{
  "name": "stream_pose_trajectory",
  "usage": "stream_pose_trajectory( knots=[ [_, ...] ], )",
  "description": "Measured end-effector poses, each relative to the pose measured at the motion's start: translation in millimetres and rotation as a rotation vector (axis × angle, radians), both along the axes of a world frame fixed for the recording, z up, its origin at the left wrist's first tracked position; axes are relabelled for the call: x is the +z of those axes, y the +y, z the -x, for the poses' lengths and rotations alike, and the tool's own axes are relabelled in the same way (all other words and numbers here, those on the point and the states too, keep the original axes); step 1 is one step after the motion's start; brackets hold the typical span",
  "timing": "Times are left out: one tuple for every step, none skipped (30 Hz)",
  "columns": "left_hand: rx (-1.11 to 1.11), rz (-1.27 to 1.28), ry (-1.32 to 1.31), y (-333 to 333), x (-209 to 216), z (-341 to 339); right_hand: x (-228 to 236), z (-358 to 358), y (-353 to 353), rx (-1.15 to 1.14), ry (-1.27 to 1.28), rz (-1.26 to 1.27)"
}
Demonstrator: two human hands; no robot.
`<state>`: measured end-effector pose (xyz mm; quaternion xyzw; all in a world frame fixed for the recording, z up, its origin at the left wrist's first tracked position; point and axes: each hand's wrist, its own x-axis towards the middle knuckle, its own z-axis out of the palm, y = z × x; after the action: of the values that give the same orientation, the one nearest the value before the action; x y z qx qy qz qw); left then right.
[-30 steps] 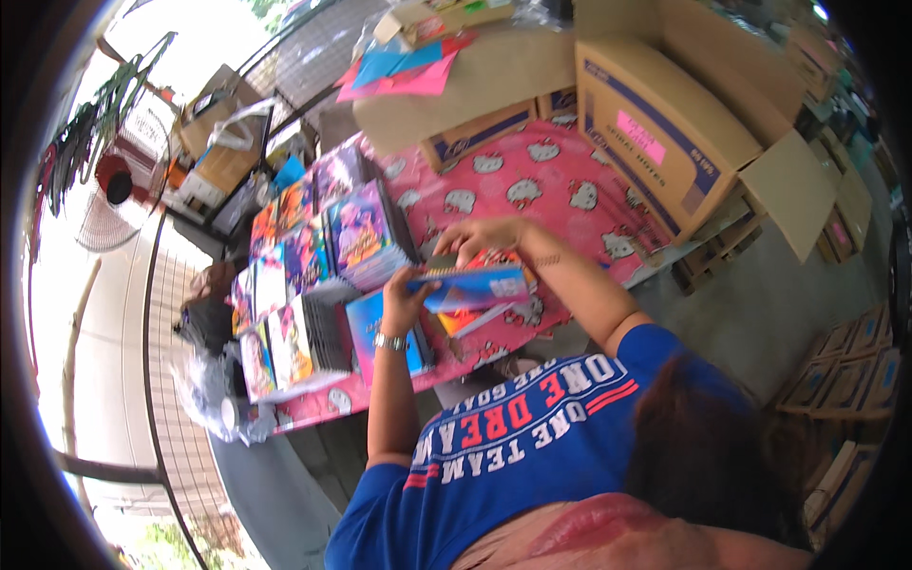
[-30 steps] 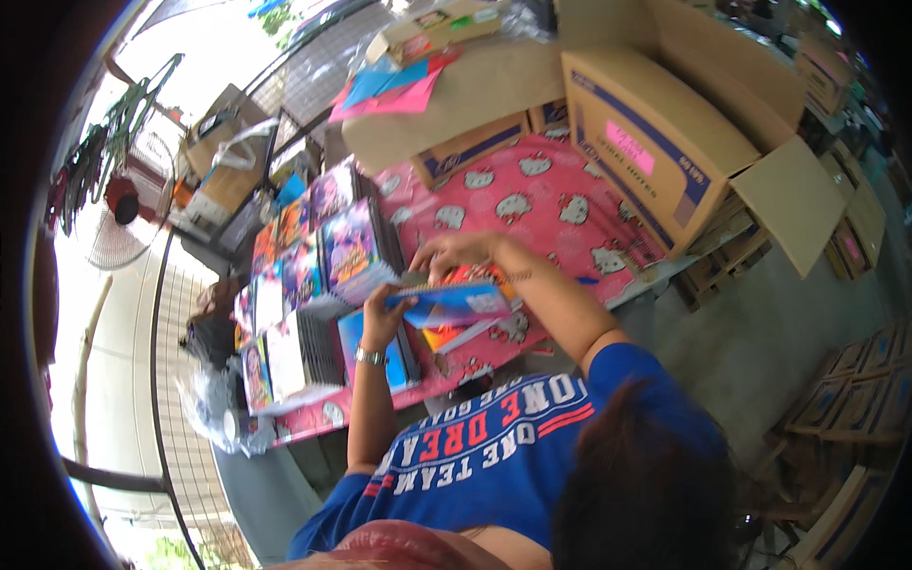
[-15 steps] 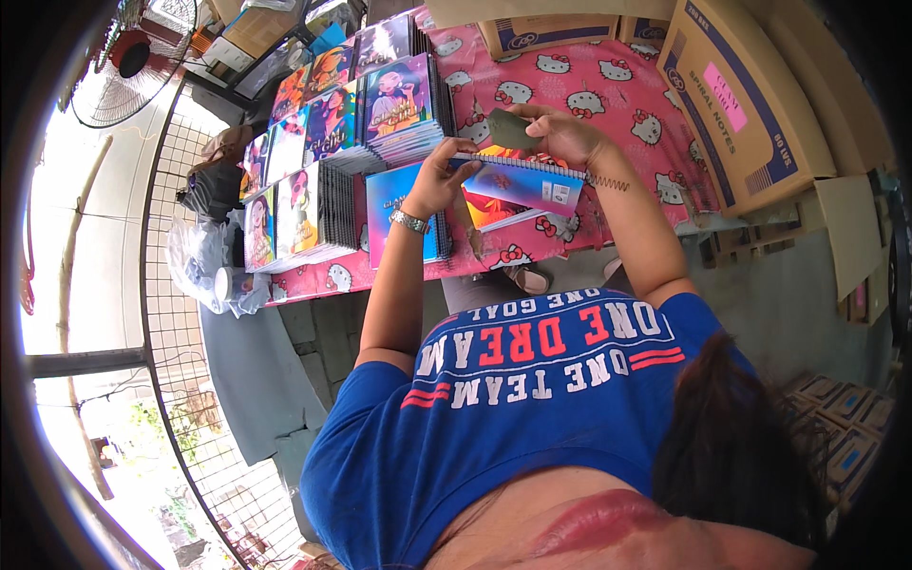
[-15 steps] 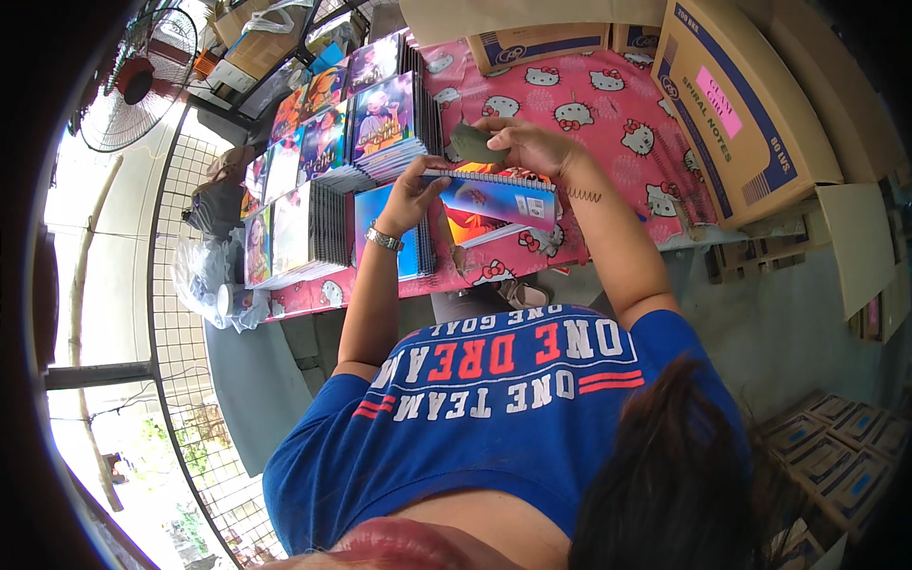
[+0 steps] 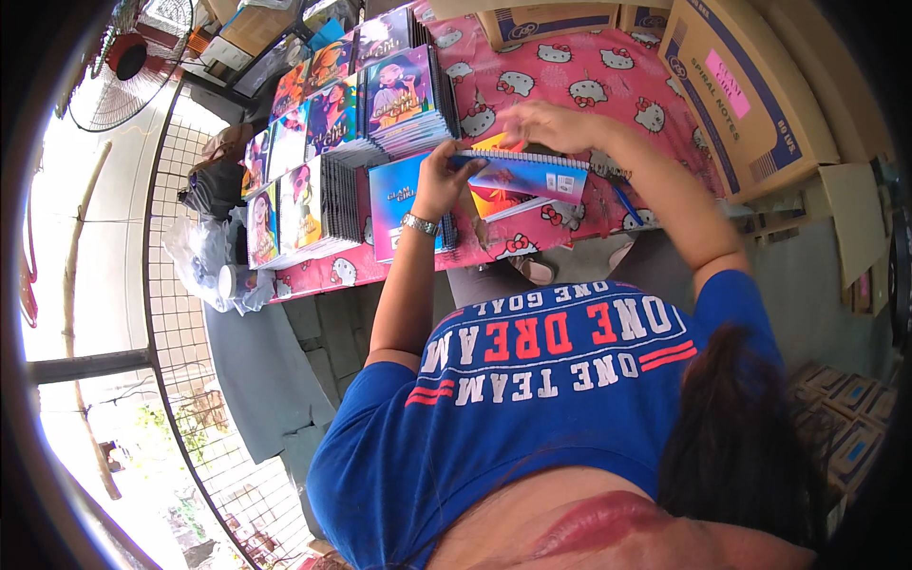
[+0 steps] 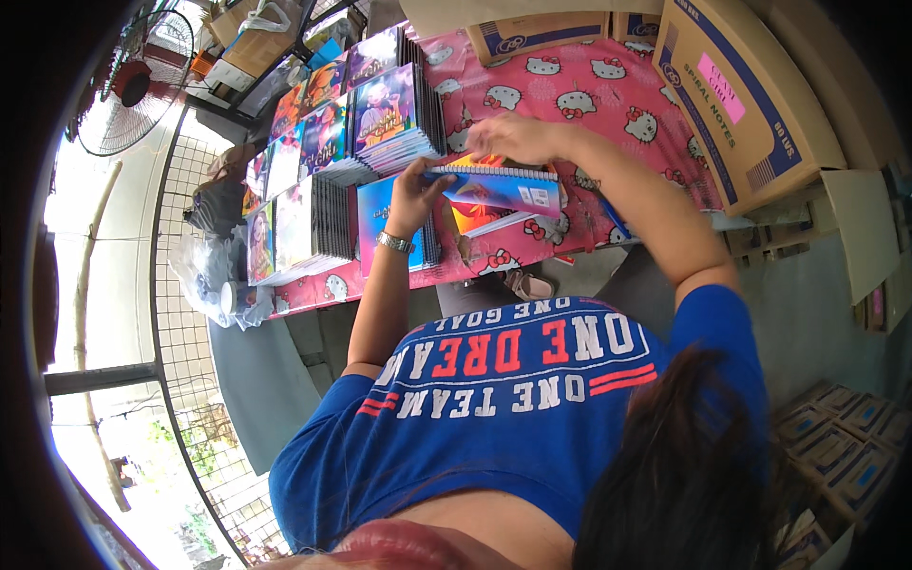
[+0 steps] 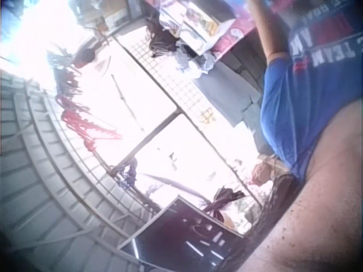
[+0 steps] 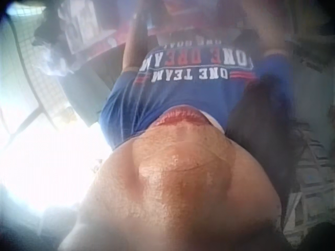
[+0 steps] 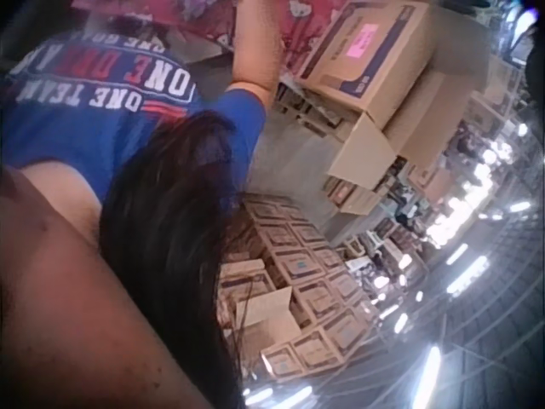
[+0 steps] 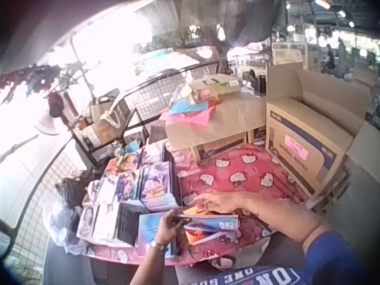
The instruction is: The person sorts spiral notebooks on a table, picking them up, checking their orientation, and organizing them into stacks. They occasionally use a blue plastic tool to press against the spiral wire bindings.
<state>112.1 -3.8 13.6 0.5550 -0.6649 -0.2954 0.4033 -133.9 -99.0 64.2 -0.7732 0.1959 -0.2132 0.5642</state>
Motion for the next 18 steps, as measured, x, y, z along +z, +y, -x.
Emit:
stream_pose_trajectory(
  knots=[
    [-0.001, -0.002, 0.021, -1, 0, 2, 14, -3, 11, 0.016, 0.202, 0.293],
    [0.006, -0.004, 0.042, -2, -2, 1, 22, -7, 17, 0.039, 0.406, 0.586],
    [0.019, -0.005, 0.069, -2, -4, 0, 32, -12, 24, 0.068, 0.615, 0.881],
    [0.024, 0.009, 0.037, -2, -1, 3, 49, -15, 36, 0.057, 0.732, 0.992],
    [0.031, 0.022, 0.005, -1, 1, 6, 43, -15, 38, -0.024, 0.696, 1.06],
    [0.041, 0.037, -0.031, 1, 5, 8, 37, -17, 42, -0.107, 0.653, 1.129],
    [0.034, 0.022, 0.009, 1, 3, 7, 32, -18, 44, -0.19, 0.609, 1.196],
    [0.028, 0.007, 0.049, -1, -2, 5, 29, -20, 41, -0.165, 0.614, 1.042],
    [0.021, -0.008, 0.086, -2, 0, 6, 31, -25, 39, -0.144, 0.617, 0.887],
    [0.019, -0.009, 0.079, -1, 1, 7, 33, -29, 37, -0.122, 0.617, 0.731],
    [0.016, -0.01, 0.071, -1, 1, 9, 34, -32, 37, -0.099, 0.636, 0.757],
    [0.019, -0.01, 0.062, 0, 4, 9, 38, -35, 38, -0.072, 0.652, 0.785],
    [0.021, -0.003, 0.055, 1, 2, 7, 40, -37, 40, -0.046, 0.668, 0.813],
    [0.024, 0.003, 0.047, 1, -1, 4, 36, -40, 44, -0.111, 0.579, 0.953],
    [0.021, 0.009, 0.041, 0, 0, 5, 30, -42, 48, -0.181, 0.491, 1.088],
    [0.011, 0.023, 0.043, 1, 1, 6, 24, -43, 49, -0.25, 0.398, 1.221],
    [0.003, 0.037, 0.044, 3, 2, 5, 21, -43, 45, -0.169, 0.395, 1.056],
    [-0.006, 0.053, 0.047, 5, 4, 6, 21, -42, 37, -0.091, 0.392, 0.893]
  ],
)
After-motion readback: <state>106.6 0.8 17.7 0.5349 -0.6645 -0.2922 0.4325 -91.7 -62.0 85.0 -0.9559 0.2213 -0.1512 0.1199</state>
